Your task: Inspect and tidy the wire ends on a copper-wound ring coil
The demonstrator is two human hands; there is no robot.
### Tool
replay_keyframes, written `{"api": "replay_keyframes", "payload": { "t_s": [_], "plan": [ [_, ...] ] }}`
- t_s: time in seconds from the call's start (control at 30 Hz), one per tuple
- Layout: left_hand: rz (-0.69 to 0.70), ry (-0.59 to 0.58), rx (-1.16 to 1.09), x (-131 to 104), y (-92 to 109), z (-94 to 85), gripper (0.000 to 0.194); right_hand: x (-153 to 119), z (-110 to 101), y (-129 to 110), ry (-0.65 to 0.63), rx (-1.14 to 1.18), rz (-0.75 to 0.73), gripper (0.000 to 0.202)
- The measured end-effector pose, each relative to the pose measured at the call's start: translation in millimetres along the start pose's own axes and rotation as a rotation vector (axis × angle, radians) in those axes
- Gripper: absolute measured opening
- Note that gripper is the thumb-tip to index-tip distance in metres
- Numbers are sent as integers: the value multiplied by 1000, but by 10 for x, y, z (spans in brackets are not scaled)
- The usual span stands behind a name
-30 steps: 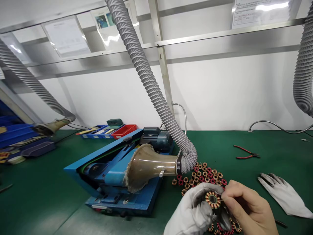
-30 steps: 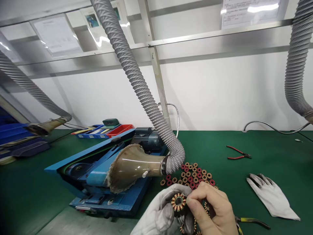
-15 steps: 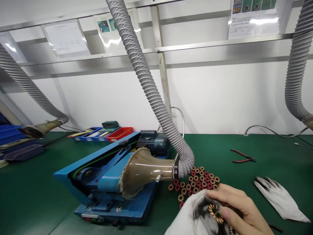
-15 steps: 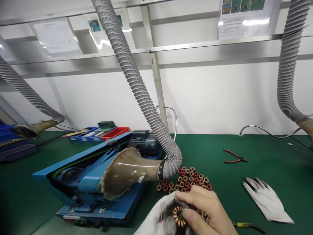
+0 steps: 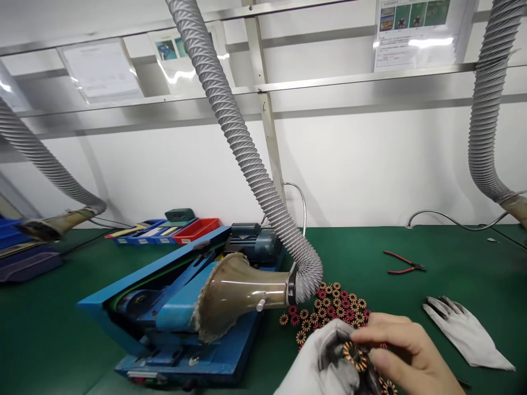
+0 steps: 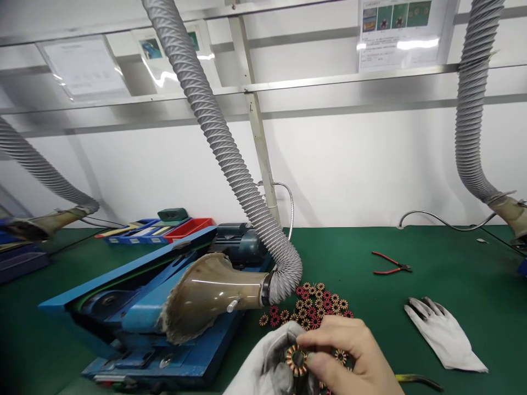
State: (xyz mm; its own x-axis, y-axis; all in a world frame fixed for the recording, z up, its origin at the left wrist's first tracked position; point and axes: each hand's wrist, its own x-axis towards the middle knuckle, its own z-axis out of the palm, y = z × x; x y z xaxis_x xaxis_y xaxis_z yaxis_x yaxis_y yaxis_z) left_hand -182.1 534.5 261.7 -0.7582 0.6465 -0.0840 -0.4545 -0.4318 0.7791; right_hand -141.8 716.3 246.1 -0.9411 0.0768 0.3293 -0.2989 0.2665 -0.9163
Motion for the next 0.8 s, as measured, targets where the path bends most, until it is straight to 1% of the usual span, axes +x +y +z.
{"api": "replay_keyframes", "payload": {
  "t_s": [0.07,0.1,0.13,0.2,0.27,0.37,0.43,0.5,0.57,0.7,0.77,0.8],
  "plan": [
    [1,8,8,7,10,-10,33,37,49,-47,-112,-27,-51,27],
    [17,17,33,3,16,-9,32,67,89,-77,-144,-5,-79,26],
    [32,27,56,-4,22,-6,32,100,134,-104,-144,28,-96,27],
    [58,47,97,-23,28,7,33,161,215,-132,-107,107,-107,30],
    [90,68,148,-31,23,16,35,196,269,-124,-77,162,-105,27],
    [177,98,310,-9,-5,1,39,198,311,-90,-69,223,-87,22],
    [220,99,405,18,-26,-21,45,186,339,-91,-56,372,-45,19],
    [218,84,458,40,-36,-32,49,176,378,-120,-16,551,15,20],
    [202,62,472,52,-28,-18,44,169,423,-164,26,641,66,22],
    [221,55,446,49,19,61,26,154,477,-206,87,633,81,25],
    [226,78,455,35,26,73,21,140,467,-189,125,577,39,21],
    [228,91,464,25,17,63,20,131,453,-177,155,509,-7,18]
  ]
}}
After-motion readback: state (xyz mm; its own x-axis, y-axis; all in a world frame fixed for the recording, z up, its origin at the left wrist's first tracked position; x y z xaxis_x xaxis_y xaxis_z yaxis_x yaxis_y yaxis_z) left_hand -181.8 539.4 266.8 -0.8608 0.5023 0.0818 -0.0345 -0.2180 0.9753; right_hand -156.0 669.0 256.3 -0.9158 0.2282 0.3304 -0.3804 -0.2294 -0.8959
